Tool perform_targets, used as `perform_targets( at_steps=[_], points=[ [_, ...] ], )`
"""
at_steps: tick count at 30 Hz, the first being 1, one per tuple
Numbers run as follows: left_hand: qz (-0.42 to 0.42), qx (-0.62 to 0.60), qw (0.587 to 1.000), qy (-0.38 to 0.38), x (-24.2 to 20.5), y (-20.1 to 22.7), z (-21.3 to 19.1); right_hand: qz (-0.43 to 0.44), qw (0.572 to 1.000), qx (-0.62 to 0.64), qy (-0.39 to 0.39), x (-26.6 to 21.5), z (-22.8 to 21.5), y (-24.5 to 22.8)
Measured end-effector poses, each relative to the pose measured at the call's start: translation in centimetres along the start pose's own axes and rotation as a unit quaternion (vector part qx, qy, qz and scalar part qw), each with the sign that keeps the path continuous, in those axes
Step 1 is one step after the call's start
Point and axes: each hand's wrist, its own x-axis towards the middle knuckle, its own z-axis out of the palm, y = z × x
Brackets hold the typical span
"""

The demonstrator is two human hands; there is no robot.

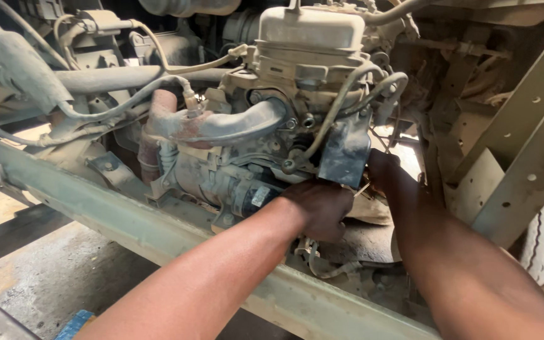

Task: The person works on a vehicle engine, using both hands to manipulate a component near the bottom of the engine block. The hands appear to be adjusting or tightening a part, possibly a bolt or connector, while the camera shakes significantly.

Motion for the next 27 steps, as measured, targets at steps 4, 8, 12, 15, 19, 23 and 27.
perform_targets(
  at_steps=[4, 8, 12, 15, 19, 23, 27],
  points=[
    [0.004, 0.000, 1.000, 0.006, 0.0, 0.0, 0.0, 0.251, 0.923, 0.278, 0.093, -1.6, -0.1, -3.1],
    [0.004, 0.012, 1.000, -0.001, 0.1, 0.0, 0.1, 0.257, 0.923, 0.285, 0.032, -1.5, -0.1, -3.9],
    [0.004, 0.010, 1.000, -0.002, 0.2, 0.0, 0.2, 0.257, 0.925, 0.280, -0.025, -0.9, -0.1, -3.4],
    [0.000, 0.004, 1.000, -0.002, 0.1, 0.0, 0.0, 0.252, 0.928, 0.274, -0.030, -0.5, -0.2, -2.9],
    [0.002, 0.009, 1.000, -0.001, -0.2, 0.1, 0.0, 0.241, 0.930, 0.278, -0.012, 0.9, 0.0, -1.1],
    [-0.001, 0.011, 1.000, -0.005, -0.3, 0.2, -0.1, 0.043, 0.983, 0.177, -0.038, 3.7, -0.5, 2.7],
    [0.008, 0.001, 1.000, 0.015, -0.3, -0.1, -0.2, -0.287, 0.875, -0.387, 0.041, 3.0, -2.1, 4.4]
  ],
)
